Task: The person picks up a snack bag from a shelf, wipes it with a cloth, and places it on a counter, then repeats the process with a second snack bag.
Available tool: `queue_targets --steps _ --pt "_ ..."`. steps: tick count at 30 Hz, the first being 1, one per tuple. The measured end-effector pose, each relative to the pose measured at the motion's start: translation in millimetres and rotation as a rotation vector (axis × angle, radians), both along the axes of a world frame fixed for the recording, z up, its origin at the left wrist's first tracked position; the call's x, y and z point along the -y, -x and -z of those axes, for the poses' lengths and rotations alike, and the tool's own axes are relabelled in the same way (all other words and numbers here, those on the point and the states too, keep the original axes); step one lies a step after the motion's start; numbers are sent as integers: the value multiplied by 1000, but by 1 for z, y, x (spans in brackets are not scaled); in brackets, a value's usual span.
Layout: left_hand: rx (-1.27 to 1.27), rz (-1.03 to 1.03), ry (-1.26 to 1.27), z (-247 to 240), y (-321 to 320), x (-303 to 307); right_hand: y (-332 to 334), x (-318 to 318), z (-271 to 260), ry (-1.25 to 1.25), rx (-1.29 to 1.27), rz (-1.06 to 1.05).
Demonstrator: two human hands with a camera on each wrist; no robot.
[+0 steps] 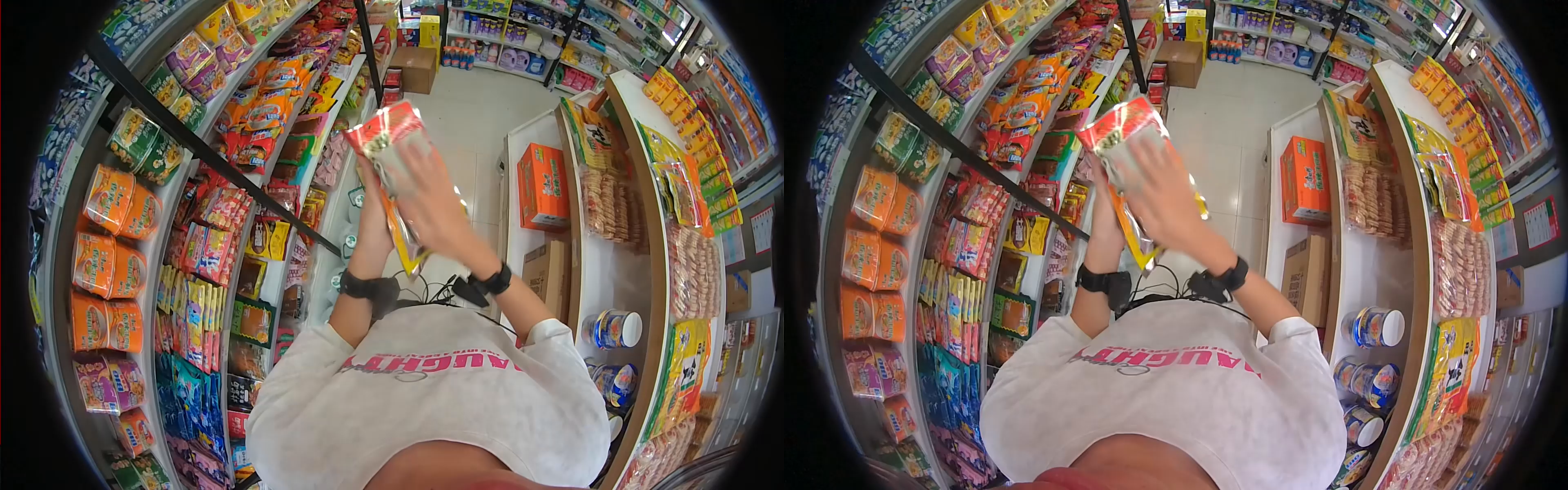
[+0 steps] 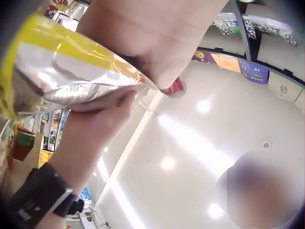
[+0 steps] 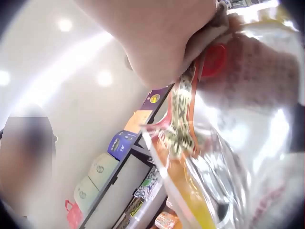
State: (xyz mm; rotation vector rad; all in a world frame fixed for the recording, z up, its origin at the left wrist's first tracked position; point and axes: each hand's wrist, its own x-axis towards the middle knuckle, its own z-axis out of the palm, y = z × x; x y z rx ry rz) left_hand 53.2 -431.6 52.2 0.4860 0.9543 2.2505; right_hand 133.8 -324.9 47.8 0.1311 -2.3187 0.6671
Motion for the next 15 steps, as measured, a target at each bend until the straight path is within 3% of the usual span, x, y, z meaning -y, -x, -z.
queue_targets --steps 5,8,9,11,14,15 --pt "36 -196 -16 21 42 2 -20 24 42 89 150 -154" --pt "82 -106 -110 36 43 0 -10 3 41 11 61 3" --pt "77 -50 -145 37 42 -1 -3 -9 45 205 102 40" --pt "20 -124 -99 3 10 3 8 -33 62 591 181 112" --pt "5 -88 -84 2 6 13 -17 -46 19 1123 672 305" --pt "10 -82 -68 4 7 17 -22 -48 23 1190 568 154"
